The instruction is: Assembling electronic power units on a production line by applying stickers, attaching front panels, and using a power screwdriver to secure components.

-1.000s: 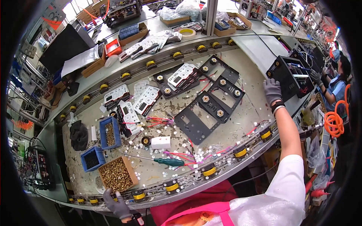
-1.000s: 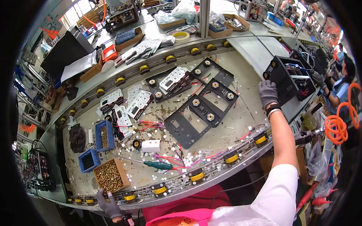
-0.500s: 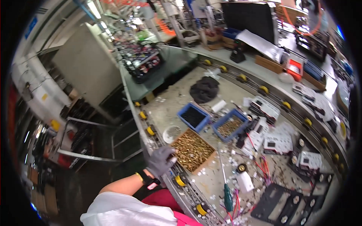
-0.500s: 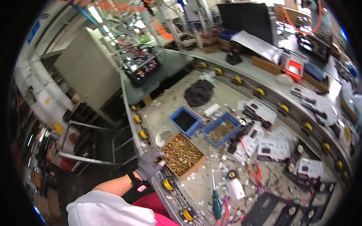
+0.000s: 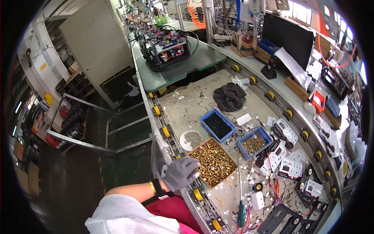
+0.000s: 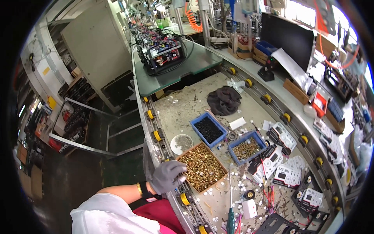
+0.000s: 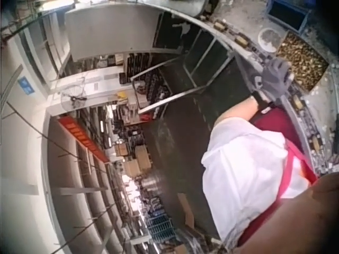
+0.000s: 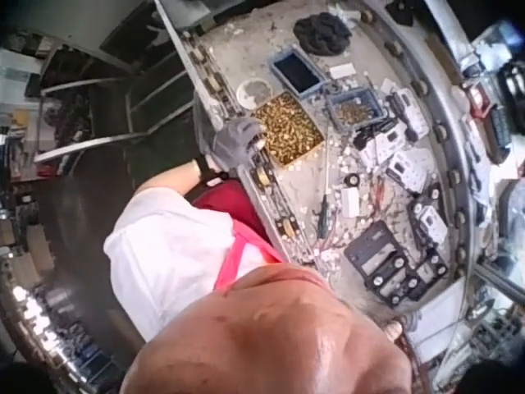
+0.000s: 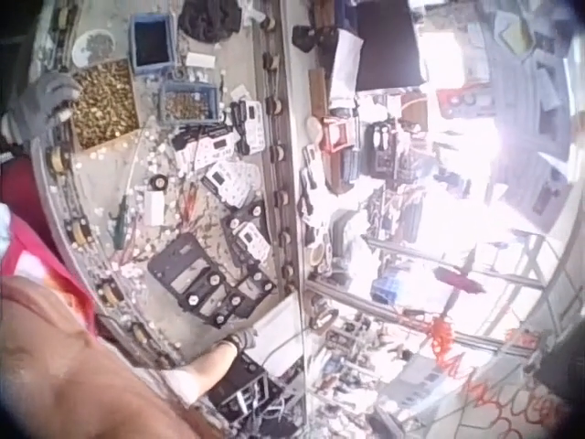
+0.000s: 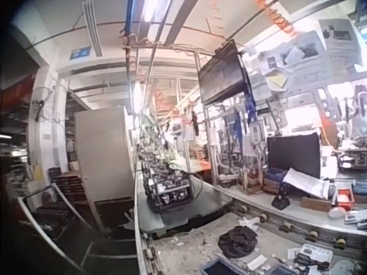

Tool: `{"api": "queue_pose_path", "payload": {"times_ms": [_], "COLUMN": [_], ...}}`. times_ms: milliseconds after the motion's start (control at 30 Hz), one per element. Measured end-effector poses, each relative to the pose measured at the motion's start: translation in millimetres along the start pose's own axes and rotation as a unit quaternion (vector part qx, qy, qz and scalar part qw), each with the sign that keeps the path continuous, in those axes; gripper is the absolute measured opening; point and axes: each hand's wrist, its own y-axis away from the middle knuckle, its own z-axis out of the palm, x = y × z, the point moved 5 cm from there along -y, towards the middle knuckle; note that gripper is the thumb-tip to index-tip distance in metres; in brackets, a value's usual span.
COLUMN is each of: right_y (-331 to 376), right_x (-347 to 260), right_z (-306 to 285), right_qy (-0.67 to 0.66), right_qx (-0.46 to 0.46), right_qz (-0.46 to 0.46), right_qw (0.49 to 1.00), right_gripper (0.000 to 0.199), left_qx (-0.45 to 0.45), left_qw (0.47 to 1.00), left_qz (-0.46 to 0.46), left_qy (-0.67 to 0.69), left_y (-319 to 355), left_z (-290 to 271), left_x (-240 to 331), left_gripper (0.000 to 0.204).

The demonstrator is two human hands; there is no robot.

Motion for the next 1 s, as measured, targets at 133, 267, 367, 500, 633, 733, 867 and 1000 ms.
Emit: {"api": "queue_pose_path", "payload": {"times_ms": [133, 267, 367, 500, 633, 733, 867, 1000], "right_y": [34, 81, 111, 167, 228, 298, 376, 381], "right_x": [-91, -205, -307, -446, -592, -661, -666, -590], "right_z": [-11, -19, -24, -35, -70, -135, -198, -229], "right_qy": [-0.032, -0.052, -0.059, -0.010, 0.246, 0.034, 0.029, -0.012], "right_qx": [-0.010, -0.013, -0.001, 0.034, 0.003, -0.018, -0.011, -0.022], "right_qz": [-0.076, -0.161, -0.244, -0.345, -0.401, -0.491, -0.589, -0.584], "right_qw": [0.997, 0.986, 0.968, 0.938, 0.882, 0.870, 0.807, 0.811], "right_gripper": [0.020, 0.022, 0.023, 0.025, 0.019, 0.021, 0.017, 0.027], "left_qx": [0.013, 0.012, 0.010, 0.015, 0.060, 0.079, 0.045, 0.056], "left_qw": [0.999, 0.998, 0.996, 0.995, 0.992, 0.990, 0.986, 0.886], "left_qz": [0.019, 0.034, 0.049, 0.050, 0.051, 0.061, 0.032, -0.054], "left_qy": [0.023, 0.050, 0.079, 0.085, 0.093, 0.104, 0.155, 0.456], "left_y": [5, 8, 8, 11, 13, 11, 11, 5], "left_z": [-1, -3, -5, -1, 2, 1, 8, 17], "left_x": [-7, -16, -21, -24, -26, -27, -31, -60], "left_gripper": [0.027, 0.032, 0.033, 0.041, 0.047, 0.048, 0.052, 0.041]}}
